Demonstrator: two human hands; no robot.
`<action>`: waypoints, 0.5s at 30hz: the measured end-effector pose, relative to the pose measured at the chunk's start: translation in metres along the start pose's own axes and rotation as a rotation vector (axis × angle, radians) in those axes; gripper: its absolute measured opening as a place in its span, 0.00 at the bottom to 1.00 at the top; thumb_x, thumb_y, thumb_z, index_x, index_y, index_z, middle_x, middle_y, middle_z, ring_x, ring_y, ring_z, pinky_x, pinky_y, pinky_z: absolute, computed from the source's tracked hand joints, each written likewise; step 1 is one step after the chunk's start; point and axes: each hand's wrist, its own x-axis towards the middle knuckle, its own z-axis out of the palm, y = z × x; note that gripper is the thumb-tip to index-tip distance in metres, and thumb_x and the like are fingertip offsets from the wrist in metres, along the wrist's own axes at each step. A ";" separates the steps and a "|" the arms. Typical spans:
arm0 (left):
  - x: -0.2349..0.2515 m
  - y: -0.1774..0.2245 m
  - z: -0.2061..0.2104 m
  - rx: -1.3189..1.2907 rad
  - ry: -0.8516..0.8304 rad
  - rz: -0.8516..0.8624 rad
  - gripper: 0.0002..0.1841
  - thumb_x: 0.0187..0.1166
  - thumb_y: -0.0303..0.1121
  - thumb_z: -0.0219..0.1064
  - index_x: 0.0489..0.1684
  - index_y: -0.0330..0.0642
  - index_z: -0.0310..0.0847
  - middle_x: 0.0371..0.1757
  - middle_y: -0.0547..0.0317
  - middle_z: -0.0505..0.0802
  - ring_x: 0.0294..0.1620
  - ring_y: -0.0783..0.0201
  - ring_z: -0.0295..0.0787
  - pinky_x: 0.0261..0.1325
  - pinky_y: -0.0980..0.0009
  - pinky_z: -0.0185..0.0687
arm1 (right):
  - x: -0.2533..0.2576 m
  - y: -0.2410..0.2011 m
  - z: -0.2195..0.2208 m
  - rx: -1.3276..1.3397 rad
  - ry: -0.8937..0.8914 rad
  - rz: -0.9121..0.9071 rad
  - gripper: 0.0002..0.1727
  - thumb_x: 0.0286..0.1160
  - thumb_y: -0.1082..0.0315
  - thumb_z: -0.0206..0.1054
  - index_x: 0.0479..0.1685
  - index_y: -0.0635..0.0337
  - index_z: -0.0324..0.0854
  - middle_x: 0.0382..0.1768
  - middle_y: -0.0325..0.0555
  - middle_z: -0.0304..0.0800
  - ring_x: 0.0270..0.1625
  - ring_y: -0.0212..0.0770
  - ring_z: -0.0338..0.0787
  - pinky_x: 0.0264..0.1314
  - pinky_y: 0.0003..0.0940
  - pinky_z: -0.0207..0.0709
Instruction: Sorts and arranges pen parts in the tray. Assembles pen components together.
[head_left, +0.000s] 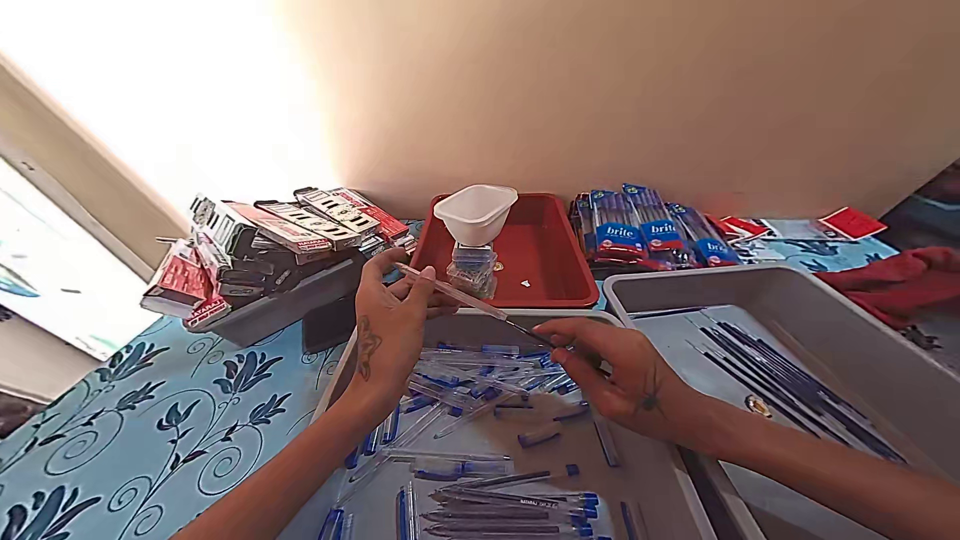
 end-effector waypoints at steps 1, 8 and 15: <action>0.000 0.000 0.000 0.001 0.011 -0.001 0.23 0.87 0.25 0.62 0.77 0.41 0.59 0.38 0.61 0.94 0.30 0.68 0.97 0.42 0.70 0.96 | 0.000 0.000 0.000 -0.004 0.001 0.002 0.17 0.83 0.70 0.56 0.63 0.64 0.85 0.44 0.47 0.92 0.35 0.22 0.84 0.39 0.12 0.77; -0.004 0.000 0.004 -0.040 -0.022 0.012 0.23 0.86 0.22 0.61 0.77 0.42 0.59 0.38 0.61 0.94 0.32 0.67 0.97 0.43 0.69 0.96 | 0.001 0.000 0.000 -0.039 -0.004 0.005 0.17 0.83 0.70 0.55 0.62 0.63 0.86 0.40 0.45 0.90 0.33 0.23 0.82 0.37 0.12 0.75; -0.002 -0.001 -0.001 0.019 -0.093 0.152 0.19 0.83 0.22 0.65 0.66 0.44 0.64 0.34 0.66 0.95 0.30 0.71 0.96 0.42 0.74 0.95 | 0.001 0.002 0.000 0.006 0.042 0.076 0.13 0.83 0.68 0.61 0.56 0.61 0.88 0.42 0.41 0.93 0.30 0.18 0.81 0.35 0.09 0.74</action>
